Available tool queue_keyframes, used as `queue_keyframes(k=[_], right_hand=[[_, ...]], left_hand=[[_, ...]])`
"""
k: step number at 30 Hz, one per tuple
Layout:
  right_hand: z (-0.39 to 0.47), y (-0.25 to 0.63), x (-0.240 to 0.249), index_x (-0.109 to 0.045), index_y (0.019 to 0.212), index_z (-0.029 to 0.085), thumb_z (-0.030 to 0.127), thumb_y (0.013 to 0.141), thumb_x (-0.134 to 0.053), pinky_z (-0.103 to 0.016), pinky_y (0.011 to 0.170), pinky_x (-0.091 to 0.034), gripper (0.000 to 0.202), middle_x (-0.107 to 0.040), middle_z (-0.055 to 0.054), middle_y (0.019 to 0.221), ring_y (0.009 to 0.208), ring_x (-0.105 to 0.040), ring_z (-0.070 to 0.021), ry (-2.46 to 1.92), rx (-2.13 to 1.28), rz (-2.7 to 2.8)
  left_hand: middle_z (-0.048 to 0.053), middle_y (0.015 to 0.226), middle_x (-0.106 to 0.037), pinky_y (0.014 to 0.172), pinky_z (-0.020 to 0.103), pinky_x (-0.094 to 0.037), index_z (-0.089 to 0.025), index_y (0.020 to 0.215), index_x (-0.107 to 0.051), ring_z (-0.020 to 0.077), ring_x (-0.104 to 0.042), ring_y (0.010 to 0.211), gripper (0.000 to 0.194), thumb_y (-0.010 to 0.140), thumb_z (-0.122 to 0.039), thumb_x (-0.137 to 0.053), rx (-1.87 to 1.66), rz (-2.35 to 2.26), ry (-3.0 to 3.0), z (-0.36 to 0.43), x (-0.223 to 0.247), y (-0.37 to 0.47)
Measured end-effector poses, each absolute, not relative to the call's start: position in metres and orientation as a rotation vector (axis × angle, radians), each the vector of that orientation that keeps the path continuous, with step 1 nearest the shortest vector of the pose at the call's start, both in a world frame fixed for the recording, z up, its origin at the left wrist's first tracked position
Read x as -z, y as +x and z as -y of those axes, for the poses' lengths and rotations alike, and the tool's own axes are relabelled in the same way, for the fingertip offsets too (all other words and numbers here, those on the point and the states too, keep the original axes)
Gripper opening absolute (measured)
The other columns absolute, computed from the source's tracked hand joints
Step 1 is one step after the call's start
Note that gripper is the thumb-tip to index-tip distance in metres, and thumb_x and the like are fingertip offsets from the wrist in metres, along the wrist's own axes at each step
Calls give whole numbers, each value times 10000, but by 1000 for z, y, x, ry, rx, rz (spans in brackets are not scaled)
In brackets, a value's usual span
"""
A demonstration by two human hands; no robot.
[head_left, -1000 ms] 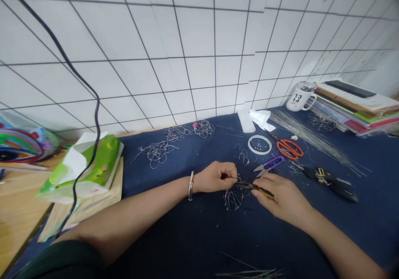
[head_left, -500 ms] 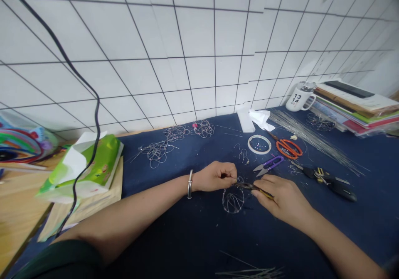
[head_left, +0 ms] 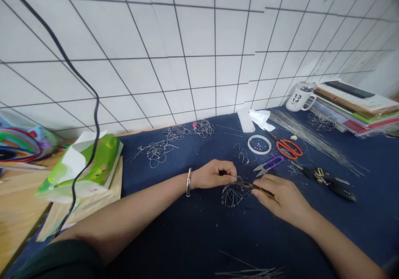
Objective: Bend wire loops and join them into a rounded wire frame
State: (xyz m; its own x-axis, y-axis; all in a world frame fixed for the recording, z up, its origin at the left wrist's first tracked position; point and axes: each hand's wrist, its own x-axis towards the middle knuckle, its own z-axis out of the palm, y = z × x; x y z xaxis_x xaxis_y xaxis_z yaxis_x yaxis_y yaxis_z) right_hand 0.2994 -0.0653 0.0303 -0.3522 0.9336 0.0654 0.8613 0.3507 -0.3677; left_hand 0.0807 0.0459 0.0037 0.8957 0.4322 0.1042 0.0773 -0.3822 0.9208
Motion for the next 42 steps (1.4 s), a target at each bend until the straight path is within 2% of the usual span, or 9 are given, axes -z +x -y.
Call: queue_keyframes(k=[12, 26, 30, 34, 42], right_hand=[[62, 300, -31, -588, 858, 229, 355, 852, -406, -261, 618, -413, 222, -573, -10, 748, 679, -534, -135, -1621, -552, 2316], [63, 299, -34, -602, 901, 218, 343, 858, -397, -265, 629, -397, 244, -572, -25, 764, 679, -518, -137, -1630, -584, 2341], [63, 298, -34, -598, 880, 218, 350, 864, -382, -263, 620, -388, 254, -560, -21, 754, 672, -509, -135, -1642, -600, 2352], [63, 298, -34, -598, 881, 222, 356, 865, -373, -263, 613, -381, 262, -553, -20, 742, 668, -503, -137, -1648, -577, 2363], [66, 295, -31, -595, 895, 219, 360, 863, -365, -273, 634, -383, 271, -552, -29, 751, 700, -514, -149, -1684, -438, 2399]], left_hand=[[-10, 681, -472, 568, 191, -356, -116, 791, -524, 65, -410, 594, 176, 818, -287, -493, -384, -356, 1949, -47, -5, 80], [-35, 610, -455, 505, 164, -320, -120, 744, -494, 43, -388, 524, 110, 786, -221, -491, -394, -413, 1973, -43, -6, 81], [-41, 599, -457, 501, 158, -319, -122, 727, -486, 39, -392, 519, 45, 756, -156, -493, -416, -421, 1971, -41, -5, 82], [-43, 602, -465, 504, 154, -323, -125, 716, -477, 38, -397, 528, 39, 714, -87, -484, -436, -412, 1971, -40, -1, 82], [-48, 586, -458, 491, 145, -316, -126, 681, -456, 34, -381, 514, 63, 686, -65, -473, -478, -462, 1992, -36, 1, 84]])
